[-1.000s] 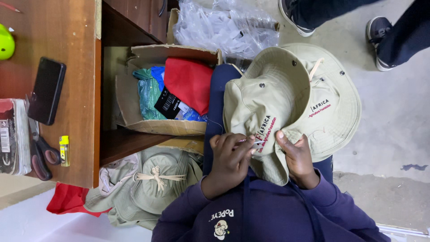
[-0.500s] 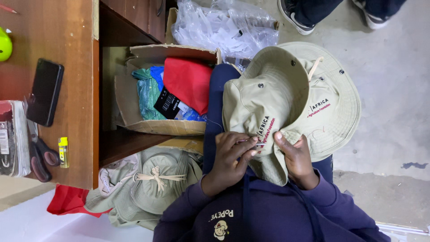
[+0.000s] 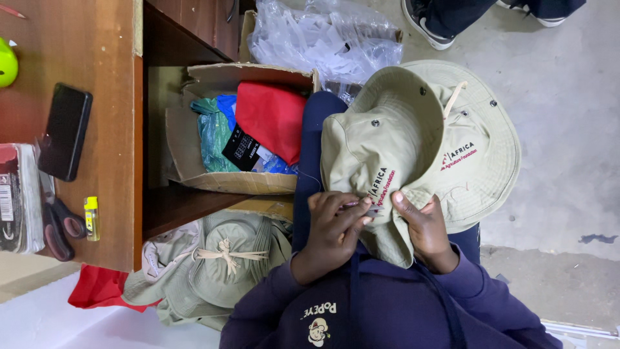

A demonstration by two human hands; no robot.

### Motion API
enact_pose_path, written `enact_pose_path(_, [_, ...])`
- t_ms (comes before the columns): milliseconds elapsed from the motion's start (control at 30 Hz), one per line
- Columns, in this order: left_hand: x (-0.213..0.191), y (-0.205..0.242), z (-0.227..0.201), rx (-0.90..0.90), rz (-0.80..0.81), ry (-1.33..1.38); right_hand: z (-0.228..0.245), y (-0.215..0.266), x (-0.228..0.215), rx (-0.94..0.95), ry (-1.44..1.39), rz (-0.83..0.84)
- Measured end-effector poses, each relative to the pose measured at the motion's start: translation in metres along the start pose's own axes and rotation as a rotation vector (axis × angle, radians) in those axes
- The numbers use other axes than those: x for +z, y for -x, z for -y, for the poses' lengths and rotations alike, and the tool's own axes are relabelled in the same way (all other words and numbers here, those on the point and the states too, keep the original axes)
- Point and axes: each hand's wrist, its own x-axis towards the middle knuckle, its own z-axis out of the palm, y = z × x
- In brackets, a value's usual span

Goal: The person uses a small yellow lighter to singe loose threads off the brim and interior of several tan hats, handling them one at a time and rotating them to reach different areas.

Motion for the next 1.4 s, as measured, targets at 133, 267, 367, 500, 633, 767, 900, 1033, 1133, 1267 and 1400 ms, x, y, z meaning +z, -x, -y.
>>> enact_pose_path(133, [0.003, -0.002, 0.003, 0.004, -0.031, 0.032, 0.007, 0.002, 0.007, 0.010, -0.020, 0.005])
enact_pose_path(267, [0.000, -0.005, 0.011, -0.005, -0.081, 0.087, 0.007, -0.001, 0.005, 0.008, -0.028, 0.007])
enact_pose_path(367, [0.002, -0.004, 0.010, 0.018, -0.102, 0.090, 0.006, -0.001, 0.005, 0.012, -0.022, 0.016])
enact_pose_path(500, [0.003, -0.001, 0.012, 0.046, -0.082, 0.048, -0.004, -0.004, -0.007, 0.017, -0.013, 0.021])
enact_pose_path(633, [0.002, -0.002, 0.014, 0.040, -0.066, 0.010, -0.006, -0.005, -0.009, 0.010, -0.012, 0.025])
enact_pose_path(767, [-0.006, 0.001, 0.022, -0.239, -0.043, 0.249, -0.019, -0.008, -0.028, 0.034, -0.041, 0.054])
enact_pose_path(900, [-0.026, -0.003, 0.018, -0.582, 0.064, 0.478, -0.054, -0.018, -0.069, 0.091, -0.052, 0.133])
enact_pose_path(1033, [-0.043, -0.027, -0.012, -0.397, 0.525, 0.636, -0.063, -0.026, -0.087, 0.141, -0.123, 0.150])
enact_pose_path(1133, [-0.052, -0.044, -0.023, -0.061, 1.220, 0.794, -0.044, -0.022, -0.076, 0.259, -0.141, 0.125])
enact_pose_path(1267, [-0.068, -0.064, -0.029, 0.176, 1.189, 0.960, -0.028, -0.015, -0.061, 0.313, -0.202, 0.083])
enact_pose_path(1400, [-0.066, -0.057, -0.032, 0.341, 0.929, 0.647, -0.010, -0.017, -0.049, 0.525, -0.226, -0.026])
